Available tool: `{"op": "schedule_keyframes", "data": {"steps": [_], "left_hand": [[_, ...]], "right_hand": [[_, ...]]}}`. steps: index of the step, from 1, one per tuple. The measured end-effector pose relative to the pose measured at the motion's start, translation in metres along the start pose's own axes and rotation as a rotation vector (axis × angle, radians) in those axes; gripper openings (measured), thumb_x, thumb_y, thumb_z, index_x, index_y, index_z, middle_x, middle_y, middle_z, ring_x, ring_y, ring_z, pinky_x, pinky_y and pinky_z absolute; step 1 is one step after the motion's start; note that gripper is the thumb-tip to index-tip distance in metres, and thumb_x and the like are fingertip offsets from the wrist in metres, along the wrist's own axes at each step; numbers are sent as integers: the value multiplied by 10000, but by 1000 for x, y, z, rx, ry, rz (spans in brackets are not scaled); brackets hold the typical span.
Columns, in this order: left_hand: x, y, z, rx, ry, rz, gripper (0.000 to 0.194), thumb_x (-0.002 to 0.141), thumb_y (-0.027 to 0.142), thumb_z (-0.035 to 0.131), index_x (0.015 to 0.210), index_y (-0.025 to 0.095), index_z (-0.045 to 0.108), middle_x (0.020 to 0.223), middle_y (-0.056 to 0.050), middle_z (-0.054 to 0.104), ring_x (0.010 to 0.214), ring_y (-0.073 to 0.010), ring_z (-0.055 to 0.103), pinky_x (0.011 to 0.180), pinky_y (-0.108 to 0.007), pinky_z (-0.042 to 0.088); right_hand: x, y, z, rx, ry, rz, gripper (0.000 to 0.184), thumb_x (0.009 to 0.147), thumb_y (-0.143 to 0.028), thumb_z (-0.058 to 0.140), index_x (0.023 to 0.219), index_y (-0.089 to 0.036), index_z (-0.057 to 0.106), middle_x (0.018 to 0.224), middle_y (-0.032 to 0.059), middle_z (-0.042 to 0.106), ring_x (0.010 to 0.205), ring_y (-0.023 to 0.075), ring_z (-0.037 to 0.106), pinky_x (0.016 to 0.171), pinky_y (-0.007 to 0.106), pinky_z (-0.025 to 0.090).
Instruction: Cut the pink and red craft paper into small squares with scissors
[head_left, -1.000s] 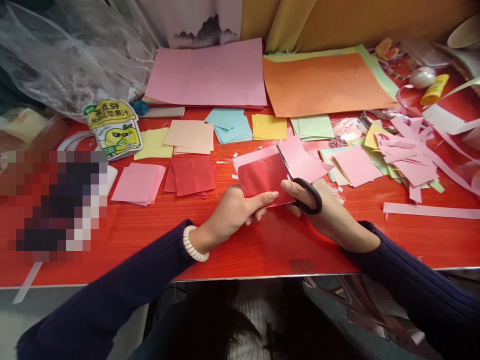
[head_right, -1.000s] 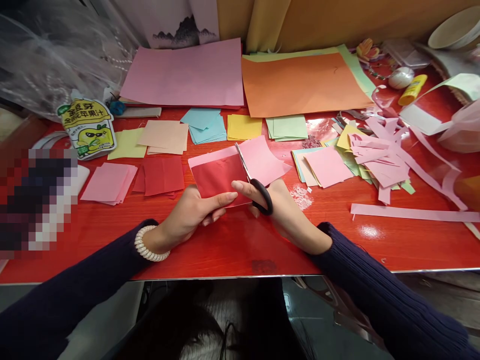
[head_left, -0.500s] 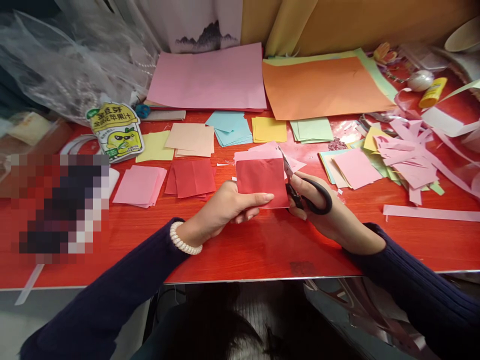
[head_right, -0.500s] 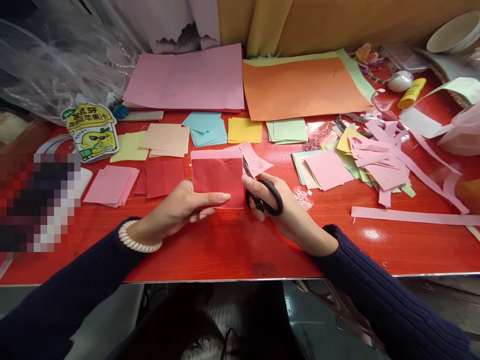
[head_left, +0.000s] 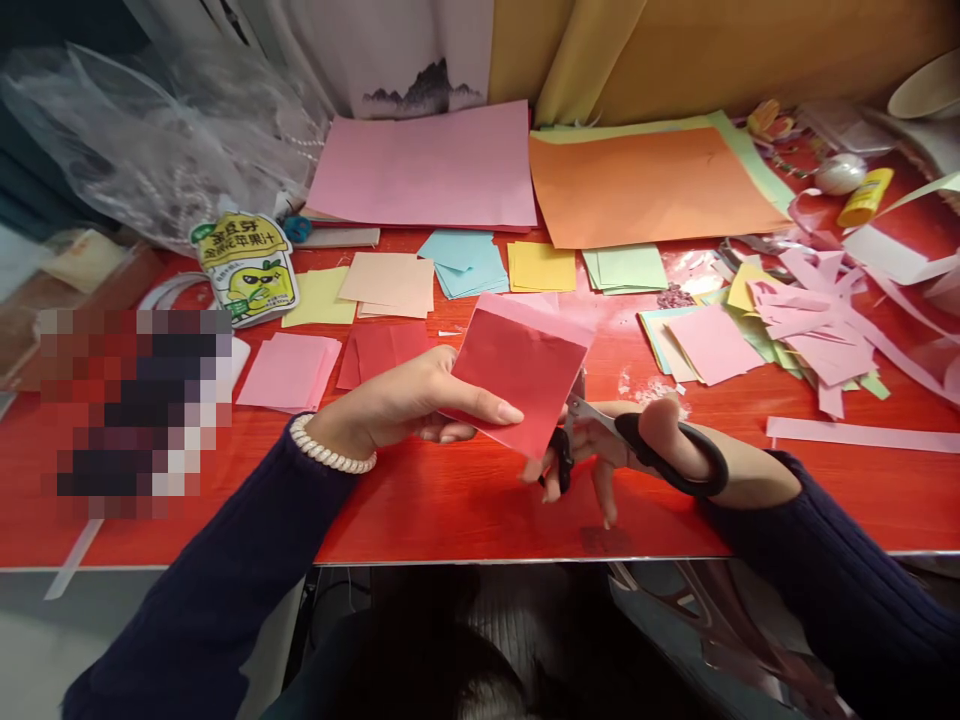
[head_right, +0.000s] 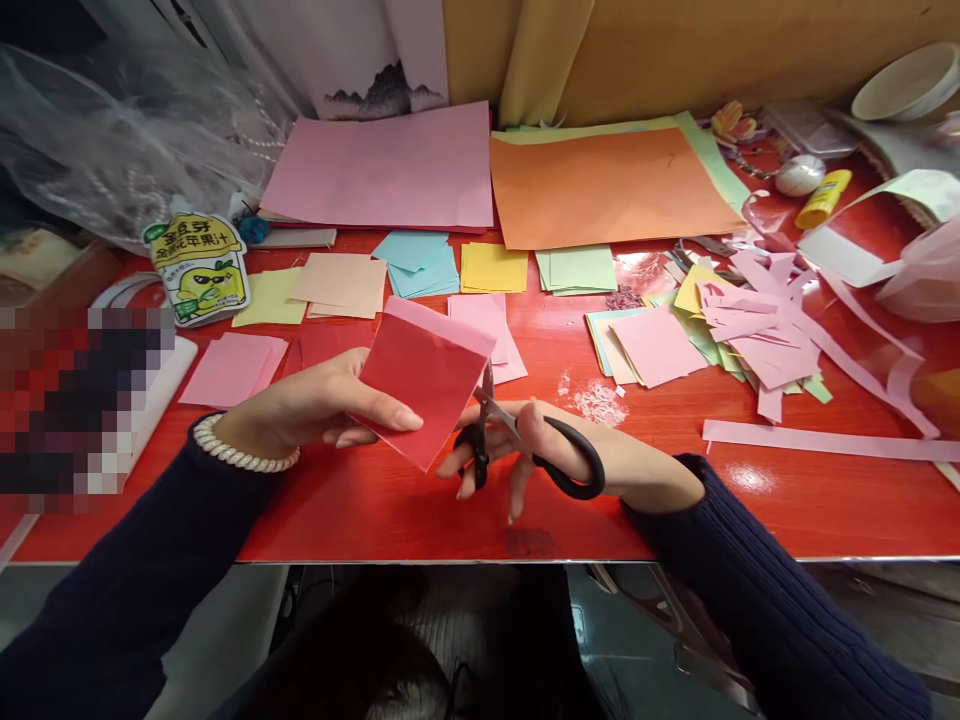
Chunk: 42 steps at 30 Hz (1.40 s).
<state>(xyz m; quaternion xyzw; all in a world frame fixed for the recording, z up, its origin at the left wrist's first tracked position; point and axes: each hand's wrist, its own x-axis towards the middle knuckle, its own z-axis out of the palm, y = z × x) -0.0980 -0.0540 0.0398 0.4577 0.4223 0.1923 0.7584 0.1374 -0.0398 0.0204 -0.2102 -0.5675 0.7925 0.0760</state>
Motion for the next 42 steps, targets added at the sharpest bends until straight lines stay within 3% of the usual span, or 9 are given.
{"op": "schedule_keyframes", "data": {"steps": [6,12,15,18,21,23,27,31,42], "left_hand": [[2,-5,-1,115,-129,-133,392,707,287,675,443,174,408,358,46,369,306,-39,251,331,-242,135],[5,-7,-1,247,-198,-229,430,704,359,670,424,171,402,372,43,370,335,-52,281,354,-245,150],[4,-6,-2,260,-91,-152,438,697,339,682,419,166,391,395,47,357,383,-54,302,400,-240,194],[6,-8,-3,211,135,-33,409,679,327,707,446,157,418,437,52,370,420,-50,328,422,-220,227],[11,-13,0,32,331,100,288,696,337,702,553,152,535,563,32,488,510,-67,453,465,-195,341],[14,-16,7,-106,362,172,210,716,351,687,674,161,607,688,13,564,599,-90,528,518,-206,429],[20,-23,29,-222,291,195,237,748,369,662,830,147,654,756,-30,647,662,-133,606,587,-253,515],[22,-29,44,-257,339,232,240,736,364,685,785,131,654,662,-30,673,602,-139,636,600,-267,545],[18,-20,27,3,637,441,273,753,358,667,606,128,653,574,-31,677,522,-126,628,581,-253,549]], "right_hand": [[5,-1,-2,-127,536,-159,290,738,-421,698,907,-225,566,751,-14,552,555,108,527,512,251,460],[8,3,0,-116,581,-71,246,732,-204,709,825,-232,484,609,-78,474,416,67,465,376,200,365],[8,6,2,-138,655,-157,279,725,-163,711,829,-225,460,644,-78,486,398,51,460,362,196,364],[10,7,2,-159,780,-301,294,731,-161,708,841,-231,445,673,-69,492,409,58,470,353,210,372],[13,8,1,-154,894,-414,317,725,-187,723,836,-246,432,684,-65,490,399,62,455,329,224,358],[15,8,2,-158,946,-469,335,718,-220,735,819,-257,419,679,-64,487,390,65,443,315,232,345],[16,10,7,-180,956,-453,359,731,-319,727,810,-273,380,678,-51,484,408,85,448,329,257,350],[17,12,10,-237,949,-348,381,748,-398,699,825,-279,345,673,-49,464,408,97,439,349,273,371],[11,7,-3,-251,851,-329,276,834,-386,595,1050,-213,600,712,9,550,577,134,506,464,263,390]]}}
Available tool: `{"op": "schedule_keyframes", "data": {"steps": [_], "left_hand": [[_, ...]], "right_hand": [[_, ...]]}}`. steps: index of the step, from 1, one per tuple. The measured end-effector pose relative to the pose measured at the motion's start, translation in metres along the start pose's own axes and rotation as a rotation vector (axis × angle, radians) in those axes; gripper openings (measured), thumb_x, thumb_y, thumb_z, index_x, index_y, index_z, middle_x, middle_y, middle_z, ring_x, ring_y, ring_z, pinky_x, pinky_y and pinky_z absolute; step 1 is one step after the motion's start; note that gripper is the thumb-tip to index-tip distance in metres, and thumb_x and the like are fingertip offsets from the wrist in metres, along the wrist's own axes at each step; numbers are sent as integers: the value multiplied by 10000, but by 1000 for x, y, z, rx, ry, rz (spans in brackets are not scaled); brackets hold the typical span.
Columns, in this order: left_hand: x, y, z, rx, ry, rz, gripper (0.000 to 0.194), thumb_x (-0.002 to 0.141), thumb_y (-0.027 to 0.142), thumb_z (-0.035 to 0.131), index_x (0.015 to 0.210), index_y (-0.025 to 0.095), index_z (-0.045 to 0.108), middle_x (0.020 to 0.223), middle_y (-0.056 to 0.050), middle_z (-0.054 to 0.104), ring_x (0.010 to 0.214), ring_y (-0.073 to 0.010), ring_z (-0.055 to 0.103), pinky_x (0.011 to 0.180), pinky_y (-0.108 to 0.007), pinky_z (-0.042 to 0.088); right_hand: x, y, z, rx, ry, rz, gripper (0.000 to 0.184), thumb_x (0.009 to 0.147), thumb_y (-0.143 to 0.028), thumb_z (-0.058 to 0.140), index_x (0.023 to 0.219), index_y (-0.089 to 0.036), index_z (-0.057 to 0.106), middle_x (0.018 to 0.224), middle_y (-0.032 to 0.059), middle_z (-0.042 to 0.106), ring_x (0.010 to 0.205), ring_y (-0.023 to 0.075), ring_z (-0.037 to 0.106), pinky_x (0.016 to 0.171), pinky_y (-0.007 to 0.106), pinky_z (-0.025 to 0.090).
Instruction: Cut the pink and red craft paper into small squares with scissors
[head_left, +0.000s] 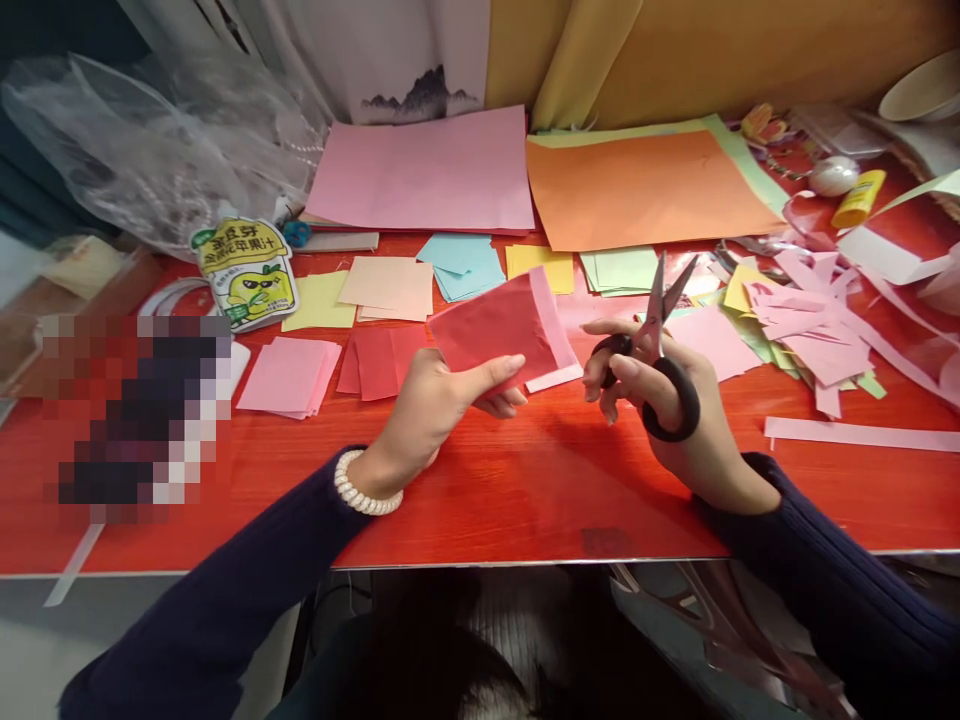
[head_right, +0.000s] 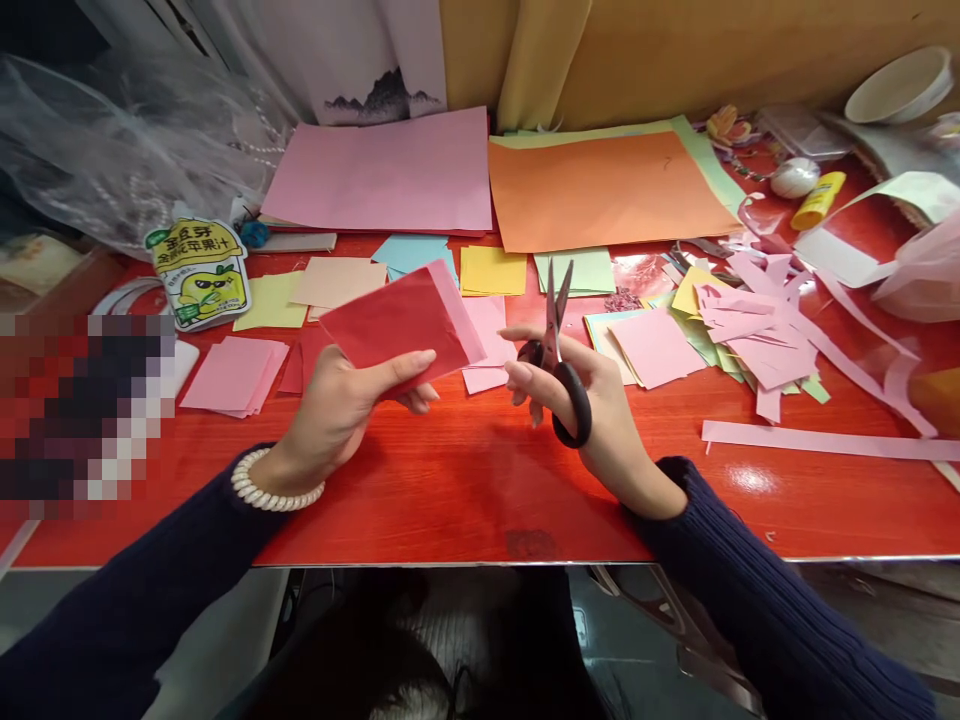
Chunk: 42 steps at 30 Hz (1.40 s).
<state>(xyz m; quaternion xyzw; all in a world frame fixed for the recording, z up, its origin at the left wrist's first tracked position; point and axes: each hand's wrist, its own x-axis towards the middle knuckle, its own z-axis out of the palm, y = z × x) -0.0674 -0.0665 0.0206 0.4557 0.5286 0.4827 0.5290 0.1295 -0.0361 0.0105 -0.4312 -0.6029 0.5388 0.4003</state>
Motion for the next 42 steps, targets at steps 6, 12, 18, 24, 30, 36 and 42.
{"op": "schedule_keyframes", "data": {"steps": [6,12,18,24,30,36,42], "left_hand": [[4,6,-5,-23,140,143,242,773,304,651,591,145,643,533,-8,648,487,-113,603,521,-236,527],[-1,2,-1,11,114,121,287,779,335,642,557,154,657,544,-17,657,482,-117,605,557,-251,540],[-3,2,2,54,56,79,298,786,311,632,527,164,643,539,-8,660,491,-108,604,591,-244,545],[-2,1,3,1,44,89,291,784,306,638,541,147,639,544,-13,662,481,-106,602,552,-230,528],[-2,0,4,11,60,79,303,786,323,633,544,141,630,532,-17,653,473,-108,593,537,-231,523],[-1,-2,3,1,56,89,301,786,327,631,549,143,629,545,-15,654,476,-105,592,539,-231,524],[-1,-3,2,-24,56,93,297,781,327,638,552,138,640,546,-15,652,477,-104,595,533,-230,523]], "right_hand": [[-2,-8,-1,-213,-255,134,282,787,-445,625,910,-193,652,599,-26,465,514,106,427,483,254,352],[-3,-9,3,-311,-407,265,295,786,-425,620,971,-197,644,619,-26,497,537,124,496,512,256,372],[-3,-9,5,-309,-400,244,294,774,-428,624,947,-191,646,601,-28,482,535,123,477,507,253,352],[-4,-7,7,-248,-380,274,304,766,-437,632,956,-200,640,588,-33,471,514,115,450,477,243,358],[-4,-7,9,-201,-353,273,273,758,-440,647,887,-201,619,574,-37,481,492,110,457,468,241,368],[-5,-8,12,-166,-348,249,256,776,-449,638,776,-200,577,558,-43,462,467,94,441,463,232,364],[-5,-3,10,-177,-351,239,238,806,-430,621,767,-198,582,532,-50,452,461,88,425,463,228,326]]}}
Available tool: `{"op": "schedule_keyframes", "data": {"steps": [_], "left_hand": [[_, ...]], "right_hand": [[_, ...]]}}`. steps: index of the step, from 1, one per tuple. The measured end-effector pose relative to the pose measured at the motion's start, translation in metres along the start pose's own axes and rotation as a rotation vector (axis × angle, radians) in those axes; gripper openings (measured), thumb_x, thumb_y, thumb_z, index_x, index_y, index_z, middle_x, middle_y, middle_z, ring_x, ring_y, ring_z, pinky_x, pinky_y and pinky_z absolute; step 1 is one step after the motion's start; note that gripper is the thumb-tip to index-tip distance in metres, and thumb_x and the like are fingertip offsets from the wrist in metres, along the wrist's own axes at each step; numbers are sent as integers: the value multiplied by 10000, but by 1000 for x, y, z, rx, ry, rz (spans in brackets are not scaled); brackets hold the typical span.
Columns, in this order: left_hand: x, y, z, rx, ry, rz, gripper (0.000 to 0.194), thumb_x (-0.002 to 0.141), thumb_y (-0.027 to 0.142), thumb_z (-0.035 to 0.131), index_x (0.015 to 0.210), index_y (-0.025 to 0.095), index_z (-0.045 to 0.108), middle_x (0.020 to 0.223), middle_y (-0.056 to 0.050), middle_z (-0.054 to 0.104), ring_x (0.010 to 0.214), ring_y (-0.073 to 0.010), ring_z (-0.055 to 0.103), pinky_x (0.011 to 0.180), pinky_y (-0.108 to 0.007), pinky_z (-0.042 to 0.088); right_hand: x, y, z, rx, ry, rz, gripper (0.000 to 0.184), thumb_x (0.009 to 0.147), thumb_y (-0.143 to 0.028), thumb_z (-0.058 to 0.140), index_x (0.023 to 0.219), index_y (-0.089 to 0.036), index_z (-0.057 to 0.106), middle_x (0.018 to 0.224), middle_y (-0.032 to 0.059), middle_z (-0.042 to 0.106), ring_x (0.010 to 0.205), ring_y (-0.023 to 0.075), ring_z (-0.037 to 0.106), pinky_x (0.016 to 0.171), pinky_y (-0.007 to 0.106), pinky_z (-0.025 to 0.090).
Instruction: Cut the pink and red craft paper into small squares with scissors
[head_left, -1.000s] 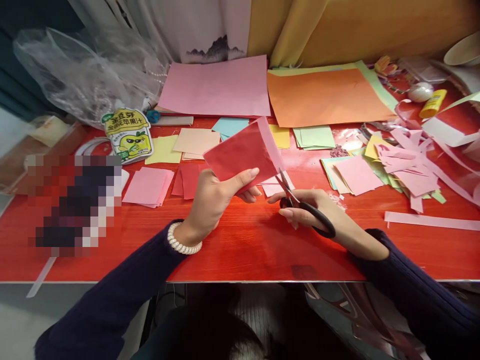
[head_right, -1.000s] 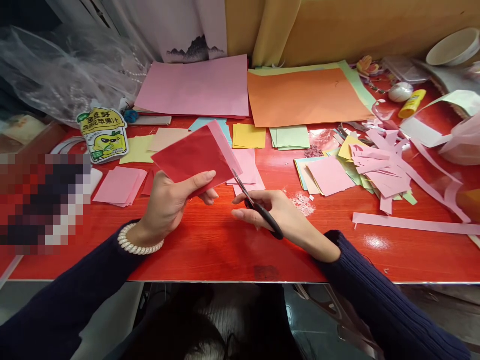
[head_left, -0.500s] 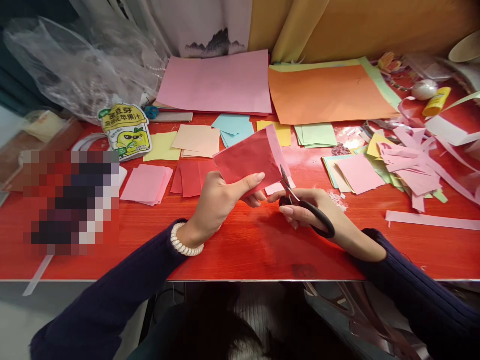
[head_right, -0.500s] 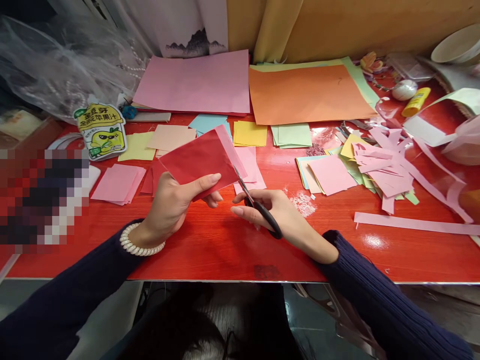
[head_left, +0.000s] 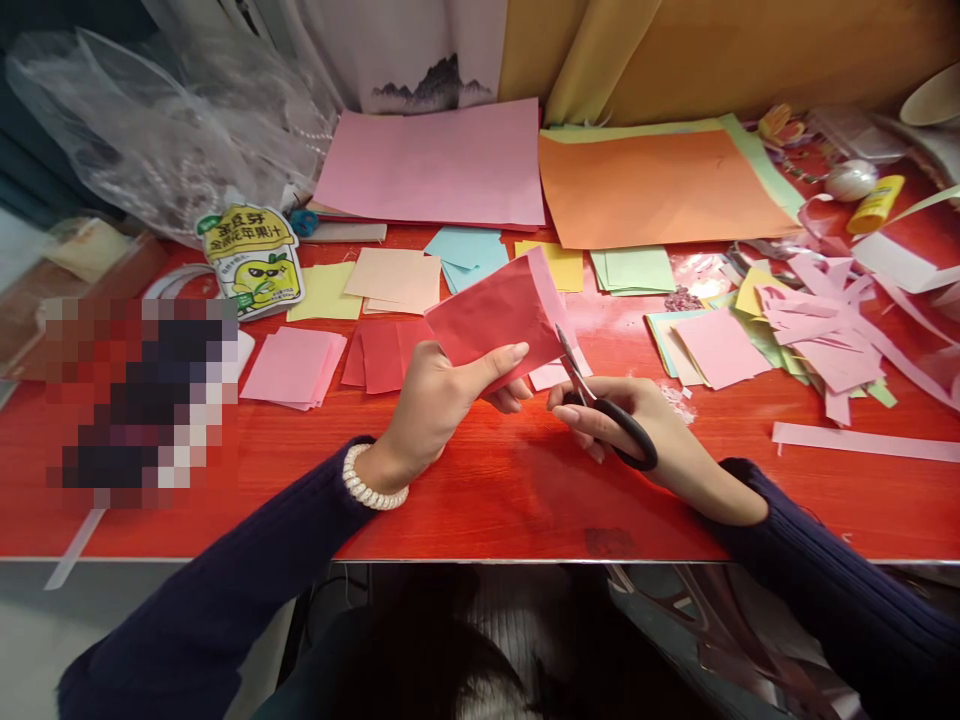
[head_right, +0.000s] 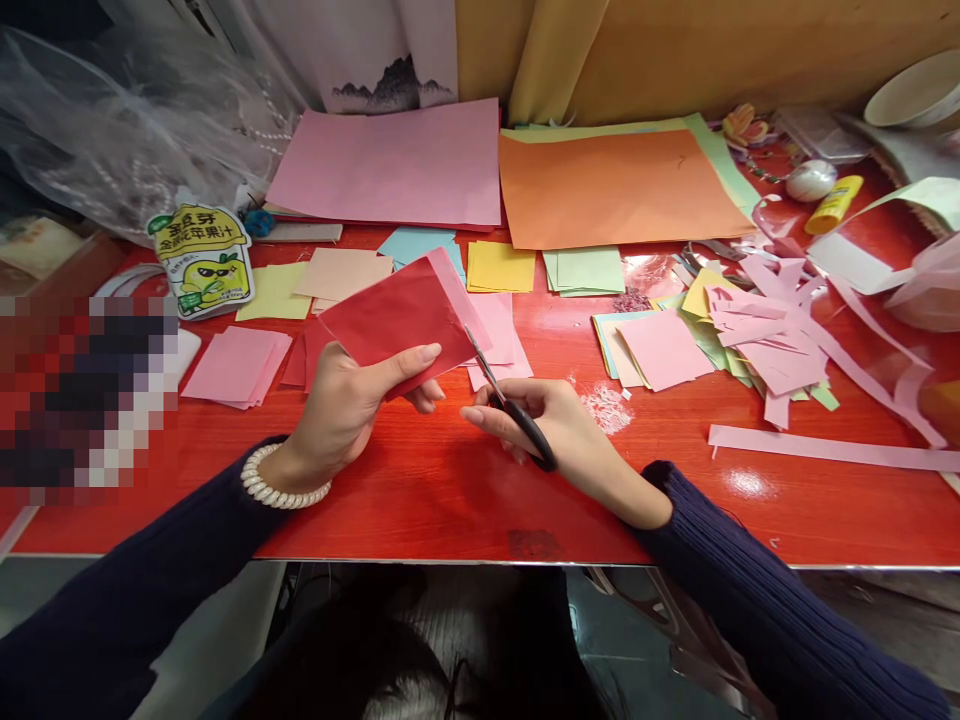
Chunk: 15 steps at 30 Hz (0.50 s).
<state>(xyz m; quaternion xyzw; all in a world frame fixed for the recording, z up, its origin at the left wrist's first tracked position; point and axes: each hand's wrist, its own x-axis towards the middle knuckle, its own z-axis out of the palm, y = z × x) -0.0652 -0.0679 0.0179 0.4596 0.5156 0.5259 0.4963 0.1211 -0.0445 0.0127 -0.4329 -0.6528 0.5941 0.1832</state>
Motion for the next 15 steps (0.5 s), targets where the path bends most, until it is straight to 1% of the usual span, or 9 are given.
{"op": "schedule_keyframes", "data": {"steps": [4,15], "left_hand": [[0,0,0,21,1,-27,292,773,317,649,542,139,641,546,-20,657,485,-106,600,561,-231,528],[1,0,-1,-8,-7,-23,285,774,298,649,550,123,635,544,-17,650,478,-106,596,542,-230,523]], "right_hand": [[0,3,0,-17,4,5,220,823,-416,610,788,-200,593,492,-58,448,449,90,417,462,231,305],[2,2,2,-22,16,-2,251,814,-371,632,671,-186,540,445,-72,431,404,60,385,423,205,274]]}}
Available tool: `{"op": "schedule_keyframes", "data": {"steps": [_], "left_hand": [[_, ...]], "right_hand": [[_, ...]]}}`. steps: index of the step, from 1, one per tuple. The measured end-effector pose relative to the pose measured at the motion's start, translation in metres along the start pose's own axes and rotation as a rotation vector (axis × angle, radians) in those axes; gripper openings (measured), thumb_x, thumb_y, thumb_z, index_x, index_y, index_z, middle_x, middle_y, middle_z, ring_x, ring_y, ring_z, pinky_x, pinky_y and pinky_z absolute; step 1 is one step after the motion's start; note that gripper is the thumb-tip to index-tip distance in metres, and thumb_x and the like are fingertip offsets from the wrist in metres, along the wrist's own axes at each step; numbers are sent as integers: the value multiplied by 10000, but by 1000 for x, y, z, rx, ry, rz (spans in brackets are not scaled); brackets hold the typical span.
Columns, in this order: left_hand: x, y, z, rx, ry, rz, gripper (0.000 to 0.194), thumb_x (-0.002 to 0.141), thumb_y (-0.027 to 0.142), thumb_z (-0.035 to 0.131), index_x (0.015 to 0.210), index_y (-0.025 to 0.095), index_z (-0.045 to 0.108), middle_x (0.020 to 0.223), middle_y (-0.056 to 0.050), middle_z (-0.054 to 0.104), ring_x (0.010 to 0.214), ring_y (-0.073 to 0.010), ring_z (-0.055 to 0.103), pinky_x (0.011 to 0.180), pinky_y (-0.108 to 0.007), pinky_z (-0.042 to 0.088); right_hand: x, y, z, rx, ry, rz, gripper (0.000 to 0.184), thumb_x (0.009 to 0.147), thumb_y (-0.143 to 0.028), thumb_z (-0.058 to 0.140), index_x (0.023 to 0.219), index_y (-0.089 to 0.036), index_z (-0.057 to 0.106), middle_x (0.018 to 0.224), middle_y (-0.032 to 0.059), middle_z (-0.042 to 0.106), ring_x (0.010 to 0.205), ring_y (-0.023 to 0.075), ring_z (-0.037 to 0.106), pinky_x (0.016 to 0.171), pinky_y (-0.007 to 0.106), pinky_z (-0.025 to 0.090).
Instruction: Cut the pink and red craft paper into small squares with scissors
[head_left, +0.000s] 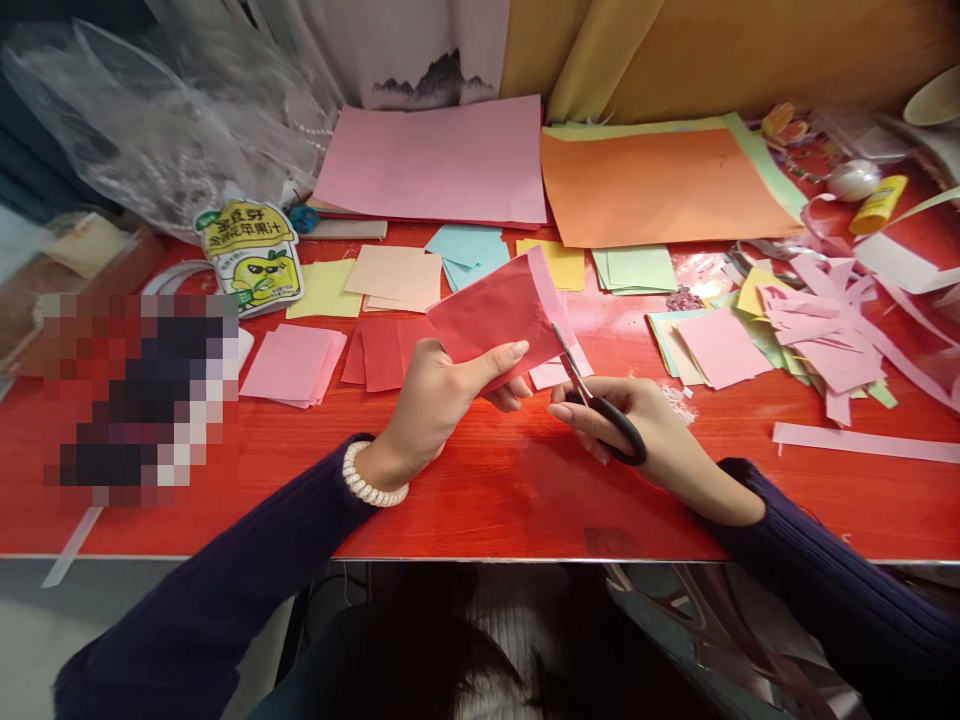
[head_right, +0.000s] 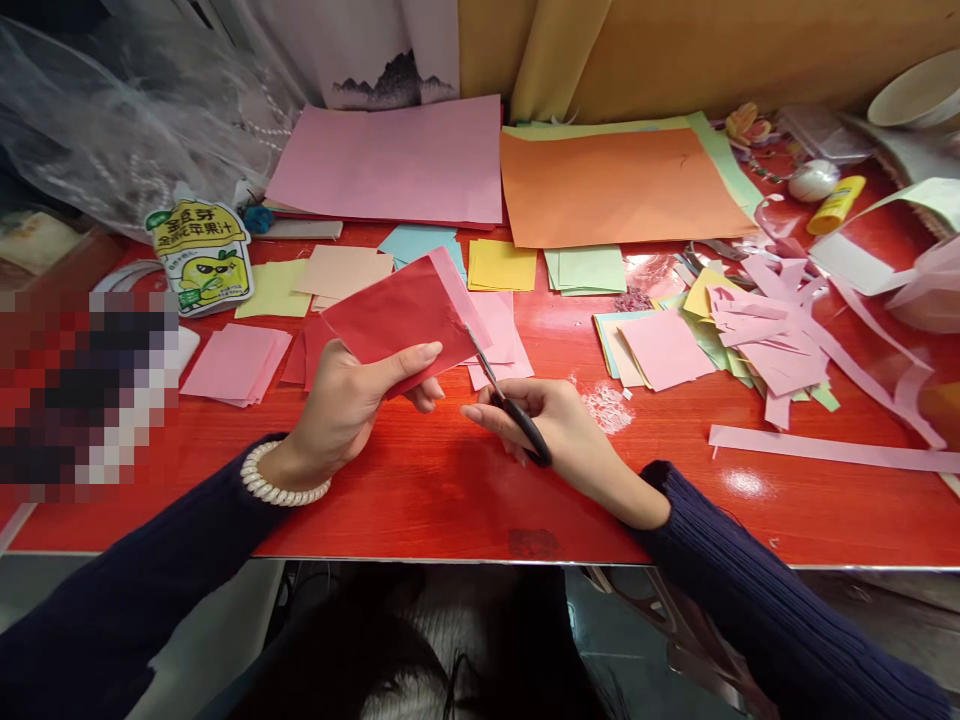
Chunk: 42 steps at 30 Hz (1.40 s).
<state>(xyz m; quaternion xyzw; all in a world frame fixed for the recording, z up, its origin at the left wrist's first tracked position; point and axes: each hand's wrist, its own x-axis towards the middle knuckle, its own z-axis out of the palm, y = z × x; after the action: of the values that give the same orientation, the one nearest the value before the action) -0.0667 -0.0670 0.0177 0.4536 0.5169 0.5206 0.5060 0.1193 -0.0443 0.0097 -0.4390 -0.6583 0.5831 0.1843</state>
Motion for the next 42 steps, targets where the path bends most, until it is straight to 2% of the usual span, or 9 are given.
{"op": "schedule_keyframes", "data": {"steps": [7,15,20,26,30,34,36,39,42], "left_hand": [[-1,-3,0,5,-61,-20,295,785,296,637,549,121,624,533,-10,632,474,-102,587,516,-225,510],[0,-5,-1,-25,-70,-15,318,797,305,628,538,120,614,513,-7,612,457,-92,565,500,-222,496],[0,-7,0,-61,-110,-39,308,786,265,643,517,124,593,482,10,584,442,-79,538,481,-208,476],[0,-7,0,-72,-121,-72,310,789,268,642,518,130,581,464,24,565,426,-64,514,461,-191,455],[0,-7,0,-66,-124,-84,313,791,283,638,524,131,578,465,23,560,429,-71,517,469,-202,456],[-1,-8,1,-50,-155,-115,322,780,289,646,512,127,572,471,12,561,440,-85,525,476,-217,456],[-1,-8,2,-52,-161,-123,316,777,289,647,516,128,570,472,12,559,439,-86,522,474,-219,450],[-1,-9,2,-68,-163,-120,305,781,288,640,530,128,575,479,11,560,443,-86,520,476,-219,449],[-1,-10,2,-85,-164,-119,300,781,289,638,536,128,573,480,11,559,444,-85,519,474,-217,447]], "right_hand": [[-1,-4,-1,3,17,20,254,806,-396,627,688,-178,573,442,-63,449,393,63,405,423,204,295],[1,-1,0,11,25,34,225,798,-373,641,704,-175,591,407,-73,426,364,56,372,405,203,269],[2,-1,1,22,34,20,220,806,-394,626,749,-182,625,438,-63,455,385,62,406,417,203,290],[2,-1,1,1,41,42,258,800,-411,627,699,-174,605,409,-62,432,370,62,387,403,208,266],[2,-3,2,23,50,63,227,798,-400,631,774,-175,620,431,-65,447,377,63,397,410,207,272],[2,-4,2,33,67,62,281,777,-440,639,784,-166,576,445,-53,477,392,78,411,411,217,276],[2,-1,2,62,77,66,311,764,-446,653,863,-169,552,463,-53,499,395,86,415,407,219,281],[2,5,2,125,97,51,440,773,-416,662,1114,-195,496,492,-70,516,395,93,422,408,215,308],[2,9,2,140,106,45,541,777,-392,670,1232,-210,441,479,-83,504,383,92,416,399,210,319]]}}
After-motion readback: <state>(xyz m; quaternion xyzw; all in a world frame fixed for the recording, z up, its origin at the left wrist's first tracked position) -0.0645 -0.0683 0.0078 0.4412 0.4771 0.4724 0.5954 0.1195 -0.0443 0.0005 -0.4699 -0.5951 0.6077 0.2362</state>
